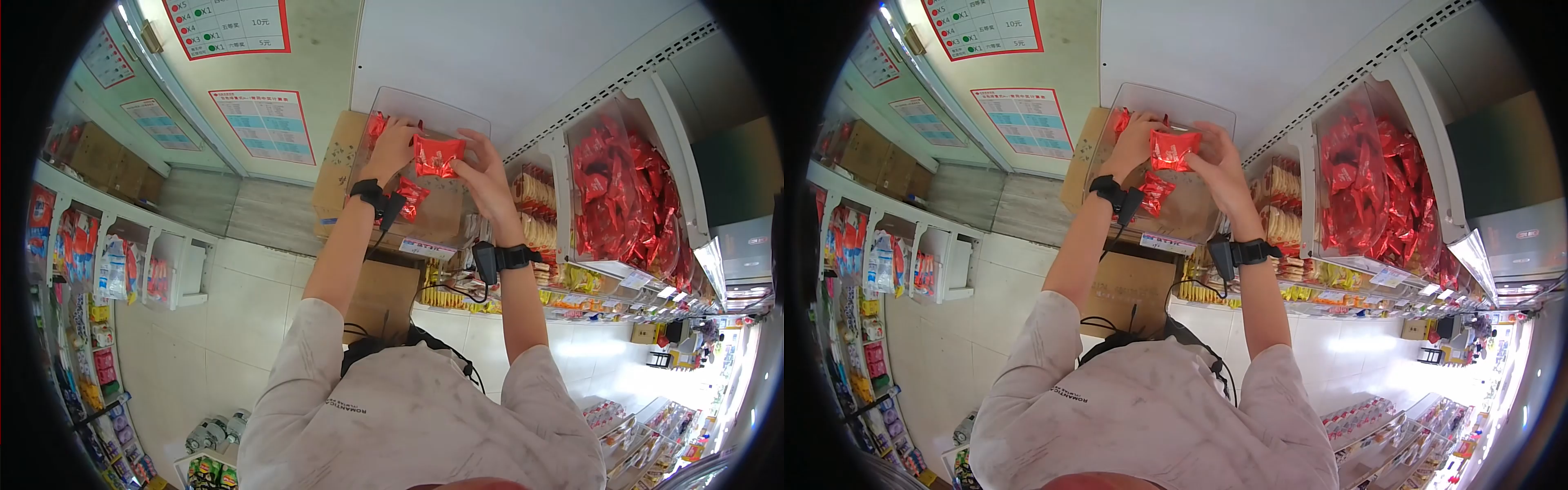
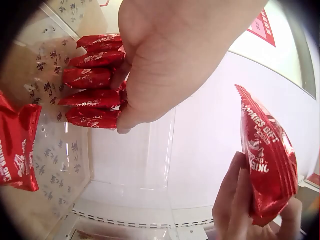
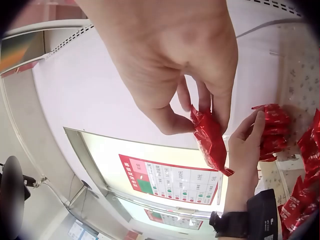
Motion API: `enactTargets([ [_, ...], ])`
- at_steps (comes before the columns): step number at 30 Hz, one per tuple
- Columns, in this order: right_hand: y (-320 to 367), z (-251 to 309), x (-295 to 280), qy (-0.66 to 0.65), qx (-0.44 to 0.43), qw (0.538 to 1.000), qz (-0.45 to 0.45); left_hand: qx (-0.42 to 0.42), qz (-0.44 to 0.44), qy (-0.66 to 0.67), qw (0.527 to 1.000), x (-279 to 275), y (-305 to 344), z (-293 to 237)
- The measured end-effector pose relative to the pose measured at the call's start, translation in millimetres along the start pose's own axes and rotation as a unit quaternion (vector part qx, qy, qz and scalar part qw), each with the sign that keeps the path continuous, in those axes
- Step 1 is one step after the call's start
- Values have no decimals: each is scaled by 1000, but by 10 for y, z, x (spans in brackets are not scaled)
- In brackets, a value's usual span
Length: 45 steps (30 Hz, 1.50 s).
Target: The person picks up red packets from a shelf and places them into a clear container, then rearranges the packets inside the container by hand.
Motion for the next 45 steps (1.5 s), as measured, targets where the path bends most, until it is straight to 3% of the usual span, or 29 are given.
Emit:
enactTargets([
  [6,-88,-107,-102,-3,-5,996,-93,-24,19,-14,999,-12,-5,-21],
  [9,-212,-129,-121,-108,-22,986,-122,-19,18,-22,999,-3,-16,-12],
  [12,-220,26,10,-113,-40,983,-138,-28,24,-16,999,20,-13,4],
  [15,-379,-177,-87,125,-58,970,-202,-22,17,-27,999,62,-12,48],
  [18,-661,-545,-294,330,-22,924,-194,-25,38,-16,999,-11,-9,-12],
  [21,-933,-813,-454,477,104,866,-106,-33,24,-19,999,-5,-9,-24],
  [24,-1074,-849,-437,516,166,839,-35,-39,21,-6,999,32,-1,14],
  [27,-1177,-1042,-520,474,140,867,-66,-16,7,0,1000,38,5,27],
  [30,-1235,-1333,-595,240,189,944,-121,-28,22,3,999,9,-13,13],
  [33,-1178,-1360,-579,270,228,933,-68,-22,-2,18,1000,9,-5,7],
  [36,-1309,-1612,-781,265,175,946,-67,-15,7,13,1000,-85,-20,-113],
  [39,-1060,-1182,-489,123,203,970,-44,-13,41,-8,999,-109,-18,-153],
  [42,-1082,-1335,-592,71,215,973,-30,7,55,-35,998,-87,50,-142],
  [45,-1005,-1291,-514,194,253,946,-49,27,52,-64,996,-50,-31,-66],
])
Point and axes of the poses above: each hand's wrist, its own y-axis away from the middle knuckle, its own x-axis out of the palm, z = x × y, the point moved 2 cm from there along -y, towards the middle knuckle, and after that the axes turned 4 degrees about -y, right-handed, at the moved point
